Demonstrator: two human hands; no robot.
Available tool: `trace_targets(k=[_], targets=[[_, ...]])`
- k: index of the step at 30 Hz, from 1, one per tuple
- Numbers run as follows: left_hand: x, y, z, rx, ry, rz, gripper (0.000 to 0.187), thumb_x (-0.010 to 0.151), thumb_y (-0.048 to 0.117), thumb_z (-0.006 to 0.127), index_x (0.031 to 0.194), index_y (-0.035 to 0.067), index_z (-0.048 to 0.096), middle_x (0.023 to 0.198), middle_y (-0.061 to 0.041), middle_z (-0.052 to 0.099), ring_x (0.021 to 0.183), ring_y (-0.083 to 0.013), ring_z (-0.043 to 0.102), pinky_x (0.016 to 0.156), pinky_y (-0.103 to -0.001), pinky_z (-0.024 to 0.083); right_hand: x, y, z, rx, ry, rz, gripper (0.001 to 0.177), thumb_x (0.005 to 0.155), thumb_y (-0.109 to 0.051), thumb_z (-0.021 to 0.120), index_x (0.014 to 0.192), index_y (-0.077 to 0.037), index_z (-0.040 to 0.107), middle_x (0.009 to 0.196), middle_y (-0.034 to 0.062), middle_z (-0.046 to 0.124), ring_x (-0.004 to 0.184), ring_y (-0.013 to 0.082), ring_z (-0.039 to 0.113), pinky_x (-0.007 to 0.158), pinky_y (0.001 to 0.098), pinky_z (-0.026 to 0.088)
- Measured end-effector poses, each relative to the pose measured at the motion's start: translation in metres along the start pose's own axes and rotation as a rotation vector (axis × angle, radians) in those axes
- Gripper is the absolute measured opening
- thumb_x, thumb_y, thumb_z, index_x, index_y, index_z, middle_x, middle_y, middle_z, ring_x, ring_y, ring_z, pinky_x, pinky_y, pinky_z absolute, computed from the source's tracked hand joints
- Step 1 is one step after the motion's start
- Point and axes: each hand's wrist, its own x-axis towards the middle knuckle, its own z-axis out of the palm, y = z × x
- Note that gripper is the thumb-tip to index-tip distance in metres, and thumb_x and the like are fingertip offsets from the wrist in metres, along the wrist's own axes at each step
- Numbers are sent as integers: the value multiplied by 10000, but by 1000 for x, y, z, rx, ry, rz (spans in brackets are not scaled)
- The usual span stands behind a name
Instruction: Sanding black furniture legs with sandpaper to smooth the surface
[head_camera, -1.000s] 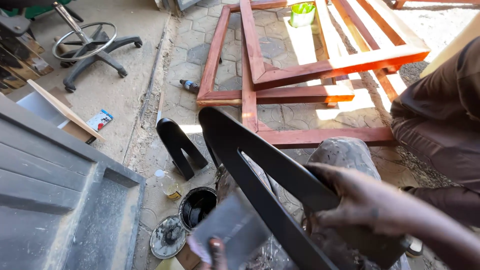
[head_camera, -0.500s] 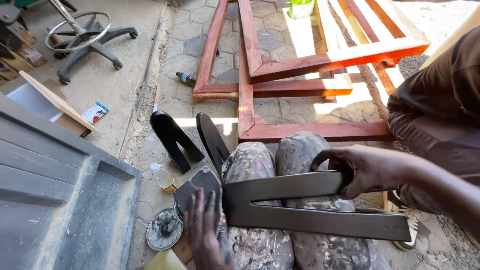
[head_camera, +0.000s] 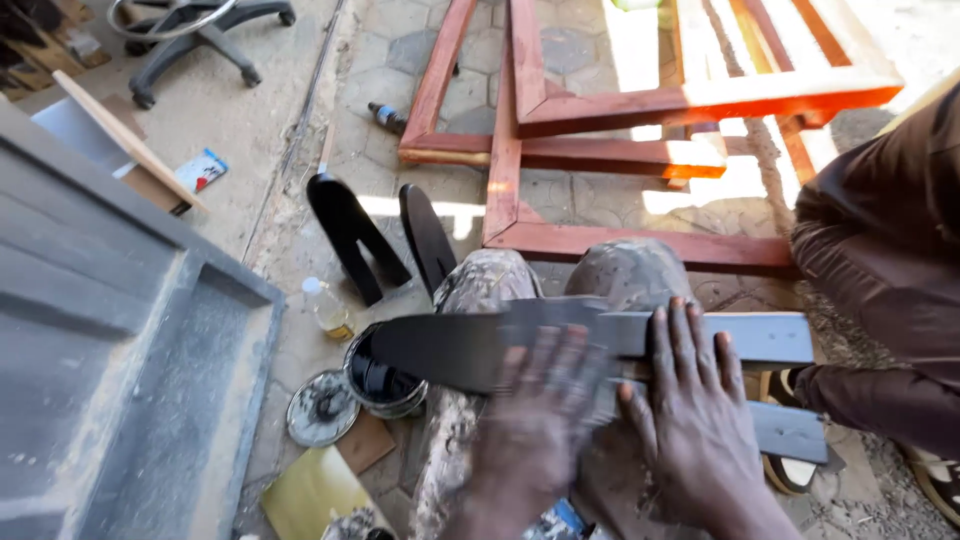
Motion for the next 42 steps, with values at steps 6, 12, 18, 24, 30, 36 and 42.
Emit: trace_targets(k=[6, 12, 18, 24, 30, 36, 42], targets=[[-5, -59, -78, 1028, 60, 338, 826, 812, -115, 391, 1559, 234, 339, 1688, -34, 225, 1554, -239, 208, 1292, -476, 126, 2, 8, 4, 41, 6, 44, 902, 984, -562, 346, 1573, 113, 237, 1693, 285, 193, 1614, 344, 105, 1267, 493, 61], [-13, -30, 5, 880, 13, 347, 718, 898, -7, 392, 1594, 148, 308, 1698, -109, 212, 1573, -346, 165, 1270, -512, 154, 11, 3, 4, 41, -13, -59, 863, 1000, -527, 291, 1570, 115, 200, 1695, 277, 151, 1610, 329, 78, 1290, 472, 7], [-6, -35, -44, 663, 131, 249, 671, 899, -68, 473, 1507, 218, 476, 1466, -145, 463, 1236, -215, 498, 953, -342, 440, -29, 32, -14, -28, -42, -76, 834, 1010, -582, 241, 1606, -1, 189, 1721, 137, 163, 1605, 254, 105, 1277, 442, 45], [-15, -37, -41, 921, 170, 258, 676, 895, 71, 388, 1562, 169, 347, 1679, -98, 262, 1557, -303, 238, 1288, -507, 157, -67, 45, -24, 200, 180, 233, 557, 943, -302, 501, 1439, -49, 499, 1623, 141, 440, 1540, 311, 372, 1257, 480, 301], [-17, -7, 46, 870, -330, 555, 706, 916, 56, 359, 1606, 187, 282, 1713, -40, 166, 1603, -251, 114, 1309, -443, 11, -69, 45, 23, 1095, 592, 624, 357, 1049, -110, 342, 1314, 87, 477, 1452, 275, 548, 1346, 390, 571, 1223, 500, 447], [-30, -26, -48, 805, -299, 541, 677, 868, 100, 483, 1542, 111, 419, 1670, -61, 324, 1560, -256, 228, 1264, -472, 96, -78, 40, 50, 1598, 459, 872, 447, 1063, -250, 221, 1338, -33, 498, 1408, 159, 589, 1350, 245, 540, 1254, 391, 323], [-14, 2, 57, 838, -451, 690, 605, 1009, 116, 257, 1612, 154, 233, 1719, -61, 188, 1604, -209, 143, 1329, -434, 87, -90, 32, 56, 39, 228, 301, 703, 913, -290, 575, 1511, 13, 366, 1438, 140, 532, 1325, 297, 512, 1289, 484, 153]])
